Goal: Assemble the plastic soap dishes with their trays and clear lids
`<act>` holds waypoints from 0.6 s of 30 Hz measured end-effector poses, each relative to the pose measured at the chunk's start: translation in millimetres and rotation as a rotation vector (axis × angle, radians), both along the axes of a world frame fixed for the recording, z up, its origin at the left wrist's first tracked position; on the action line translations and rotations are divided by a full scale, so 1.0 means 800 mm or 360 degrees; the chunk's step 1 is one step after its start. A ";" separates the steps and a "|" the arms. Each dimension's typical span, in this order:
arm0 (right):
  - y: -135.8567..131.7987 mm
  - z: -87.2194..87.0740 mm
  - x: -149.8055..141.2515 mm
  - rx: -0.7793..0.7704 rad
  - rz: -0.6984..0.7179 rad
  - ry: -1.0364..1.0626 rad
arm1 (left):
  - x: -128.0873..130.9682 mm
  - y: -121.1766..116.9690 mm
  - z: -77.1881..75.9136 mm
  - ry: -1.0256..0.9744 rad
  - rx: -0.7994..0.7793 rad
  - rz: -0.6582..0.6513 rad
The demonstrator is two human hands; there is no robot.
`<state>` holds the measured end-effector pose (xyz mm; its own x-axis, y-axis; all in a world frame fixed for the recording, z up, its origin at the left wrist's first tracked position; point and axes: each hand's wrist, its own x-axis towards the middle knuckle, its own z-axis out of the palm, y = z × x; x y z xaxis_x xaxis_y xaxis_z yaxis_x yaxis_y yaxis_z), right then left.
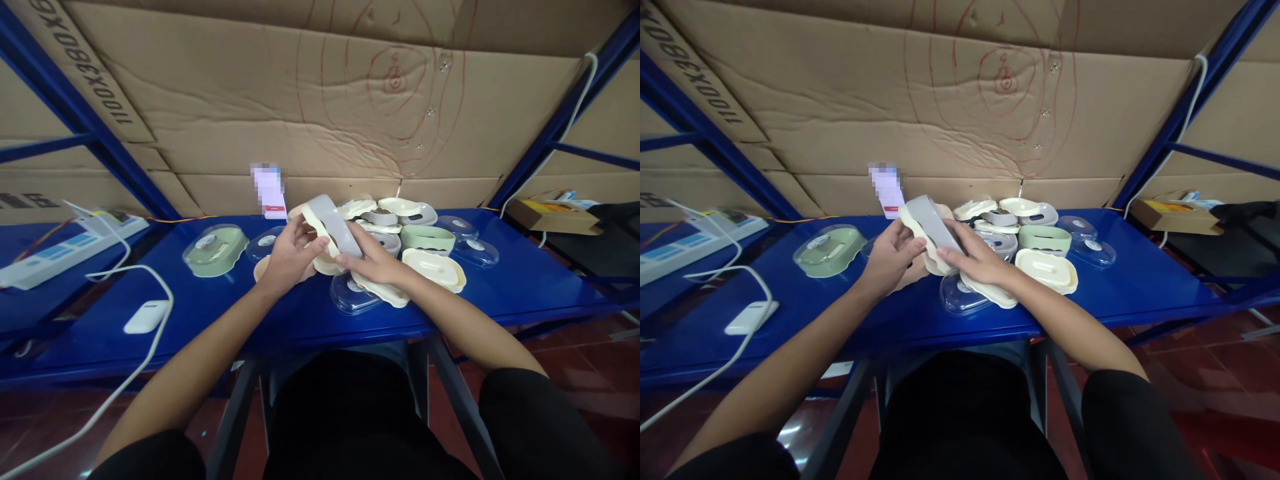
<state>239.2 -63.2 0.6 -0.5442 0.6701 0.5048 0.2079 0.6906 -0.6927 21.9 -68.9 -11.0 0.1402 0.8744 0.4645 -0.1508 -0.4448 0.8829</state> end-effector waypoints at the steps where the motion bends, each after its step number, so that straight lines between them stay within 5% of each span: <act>1: 0.000 0.001 0.000 -0.0047 -0.0001 0.0032 | 0.000 -0.001 0.001 -0.0002 -0.0001 -0.0010; 11: 0.016 0.002 0.007 -0.0373 -0.0107 0.0248 | -0.001 0.002 0.003 -0.0108 -0.0073 0.0049; 18: 0.065 0.028 0.082 -0.0088 -0.0790 0.0191 | -0.017 0.017 0.006 -0.0355 -0.0335 0.0325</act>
<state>304.8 -11.1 22.9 -0.0937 0.8605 0.5007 0.4182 0.4904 -0.7646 8.1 -55.0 -6.4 -0.1317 0.9535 0.2711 -0.2768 -0.2980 0.9136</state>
